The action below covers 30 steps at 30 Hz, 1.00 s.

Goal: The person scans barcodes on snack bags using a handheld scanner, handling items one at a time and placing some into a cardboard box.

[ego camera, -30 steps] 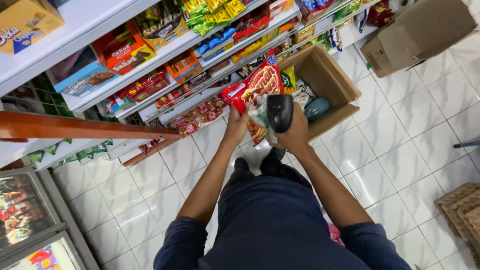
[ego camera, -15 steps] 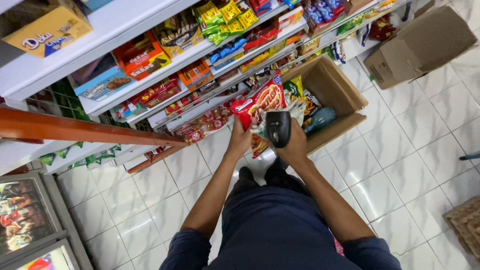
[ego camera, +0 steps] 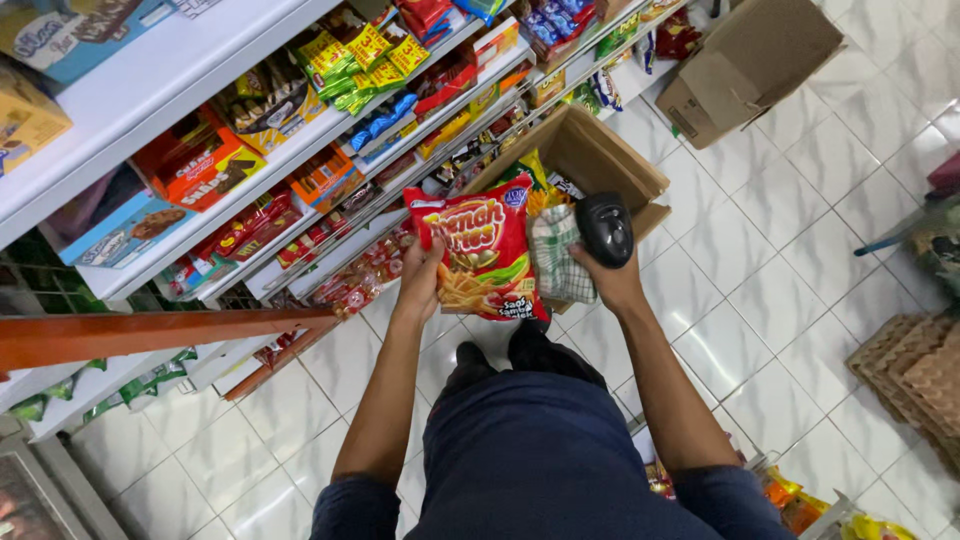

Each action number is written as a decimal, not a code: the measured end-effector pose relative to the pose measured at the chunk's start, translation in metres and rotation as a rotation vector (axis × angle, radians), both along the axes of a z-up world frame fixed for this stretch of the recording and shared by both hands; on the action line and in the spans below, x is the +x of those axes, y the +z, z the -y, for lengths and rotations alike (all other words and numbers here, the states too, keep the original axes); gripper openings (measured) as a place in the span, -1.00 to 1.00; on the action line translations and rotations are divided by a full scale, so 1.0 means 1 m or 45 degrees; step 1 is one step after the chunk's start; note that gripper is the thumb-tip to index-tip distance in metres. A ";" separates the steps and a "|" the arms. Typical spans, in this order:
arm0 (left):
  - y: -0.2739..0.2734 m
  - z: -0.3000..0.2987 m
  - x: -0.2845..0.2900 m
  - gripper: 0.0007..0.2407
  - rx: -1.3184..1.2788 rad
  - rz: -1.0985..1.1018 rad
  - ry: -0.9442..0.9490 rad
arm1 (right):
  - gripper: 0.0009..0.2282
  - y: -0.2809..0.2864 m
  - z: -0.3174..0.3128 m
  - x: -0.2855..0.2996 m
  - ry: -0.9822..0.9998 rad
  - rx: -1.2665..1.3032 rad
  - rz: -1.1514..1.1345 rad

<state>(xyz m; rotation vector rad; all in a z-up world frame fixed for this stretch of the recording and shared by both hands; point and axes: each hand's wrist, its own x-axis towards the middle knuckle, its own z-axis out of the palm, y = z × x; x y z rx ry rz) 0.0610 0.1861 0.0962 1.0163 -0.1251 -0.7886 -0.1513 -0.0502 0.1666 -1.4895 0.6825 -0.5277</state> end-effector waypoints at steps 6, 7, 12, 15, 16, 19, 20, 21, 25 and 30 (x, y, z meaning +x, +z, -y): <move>0.014 0.059 -0.031 -0.68 -0.025 -0.120 -0.161 | -0.46 -0.032 -0.003 -0.019 -0.020 0.320 0.298; 0.012 0.070 -0.035 -0.67 -0.039 -0.160 -0.169 | -0.46 -0.038 -0.005 -0.019 -0.034 0.322 0.304; 0.001 0.093 -0.053 -0.72 0.023 0.120 -0.031 | -0.51 -0.047 -0.007 -0.024 -0.120 0.269 0.304; -0.009 0.096 -0.052 -0.77 0.257 0.504 0.090 | -0.54 -0.045 -0.007 -0.023 -0.136 0.283 0.281; -0.010 0.098 -0.051 -0.78 0.277 0.582 0.103 | -0.54 -0.042 -0.007 -0.023 -0.135 0.274 0.271; -0.012 0.100 -0.047 -0.76 0.312 0.651 0.082 | -0.55 -0.038 -0.009 -0.021 -0.173 0.257 0.229; -0.012 0.101 -0.046 -0.75 0.319 0.645 0.065 | -0.56 -0.036 -0.010 -0.021 -0.194 0.252 0.212; -0.011 0.100 -0.045 -0.75 0.394 0.589 0.031 | -0.56 -0.034 -0.011 -0.020 -0.186 0.266 0.224; 0.000 0.101 -0.042 -0.70 0.345 0.365 -0.082 | -0.61 -0.021 -0.014 -0.009 -0.216 0.222 0.213; 0.011 0.093 -0.052 -0.52 -0.201 0.003 -0.357 | -0.76 -0.004 -0.020 -0.004 -0.267 0.037 0.061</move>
